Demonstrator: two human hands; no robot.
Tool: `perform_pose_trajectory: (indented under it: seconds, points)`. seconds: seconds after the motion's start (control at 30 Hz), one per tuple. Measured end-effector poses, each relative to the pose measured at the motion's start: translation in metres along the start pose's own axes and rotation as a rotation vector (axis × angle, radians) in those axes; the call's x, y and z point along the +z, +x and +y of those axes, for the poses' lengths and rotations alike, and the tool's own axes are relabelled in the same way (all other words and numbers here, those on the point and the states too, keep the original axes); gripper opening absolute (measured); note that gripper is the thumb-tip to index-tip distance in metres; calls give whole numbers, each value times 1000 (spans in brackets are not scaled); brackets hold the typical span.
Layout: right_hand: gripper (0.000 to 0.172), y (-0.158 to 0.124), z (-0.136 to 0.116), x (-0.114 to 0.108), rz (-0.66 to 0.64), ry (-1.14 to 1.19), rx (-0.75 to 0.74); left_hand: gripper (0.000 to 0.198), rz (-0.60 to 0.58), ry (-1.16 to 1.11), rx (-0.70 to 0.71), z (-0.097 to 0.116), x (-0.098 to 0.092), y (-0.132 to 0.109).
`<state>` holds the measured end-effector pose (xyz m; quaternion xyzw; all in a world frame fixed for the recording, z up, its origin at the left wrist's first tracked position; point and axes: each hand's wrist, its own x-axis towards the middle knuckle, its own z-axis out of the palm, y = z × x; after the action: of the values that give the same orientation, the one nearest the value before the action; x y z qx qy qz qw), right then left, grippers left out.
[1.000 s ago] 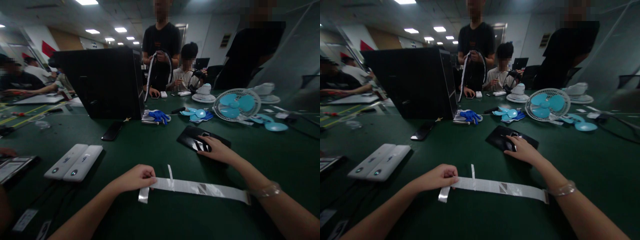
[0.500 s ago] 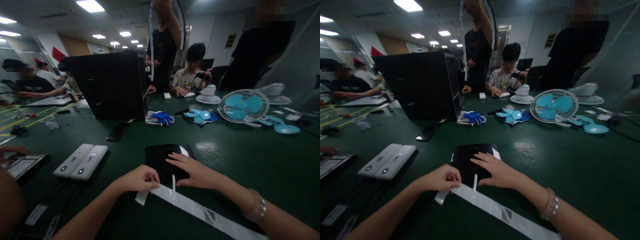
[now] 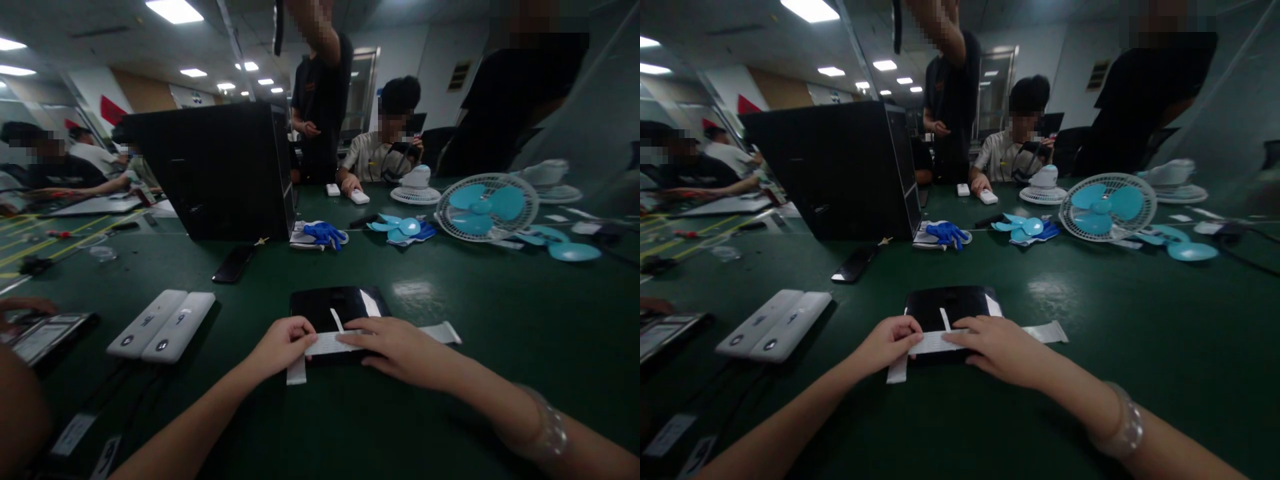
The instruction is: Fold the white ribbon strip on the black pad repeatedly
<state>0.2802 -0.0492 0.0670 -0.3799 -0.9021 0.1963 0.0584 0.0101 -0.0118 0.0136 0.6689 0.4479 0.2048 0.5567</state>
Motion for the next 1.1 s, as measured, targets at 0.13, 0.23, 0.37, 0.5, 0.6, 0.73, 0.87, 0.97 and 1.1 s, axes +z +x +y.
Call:
perform_pose_trajectory:
  seconds: [0.13, 0.23, 0.37, 0.5, 0.6, 0.73, 0.87, 0.97, 1.1]
  points:
    - [45, 8, 3, 13, 20, -175, -42, 30, 86, 372, 7, 6, 0, -4]
    - [43, 8, 7, 14, 21, -221, -54, 30, 195, 609, 52, 13, 2, -7]
    - [42, 8, 8, 13, 55, -265, -69, 23, 262, 665, 54, 18, 8, -7]
    - [41, 8, 8, 14, 81, -312, -81, 19, 269, 706, 20, 18, 11, -6]
    - [39, 8, 9, 16, 84, -306, -81, 19, 268, 765, 40, 17, 11, -6]
    - [38, 9, 7, 17, 78, -302, -68, 21, 282, 836, 66, 17, 11, -6]
    - [41, 9, 4, 17, 83, -318, -71, 20, 281, 850, 93, 15, 11, -5]
    - [42, 10, 2, 17, 93, -324, -92, 20, 258, 841, 121, 13, 11, -4]
    - [40, 11, 0, 21, 102, -289, -162, 20, 224, 870, 145, 11, 12, -4]
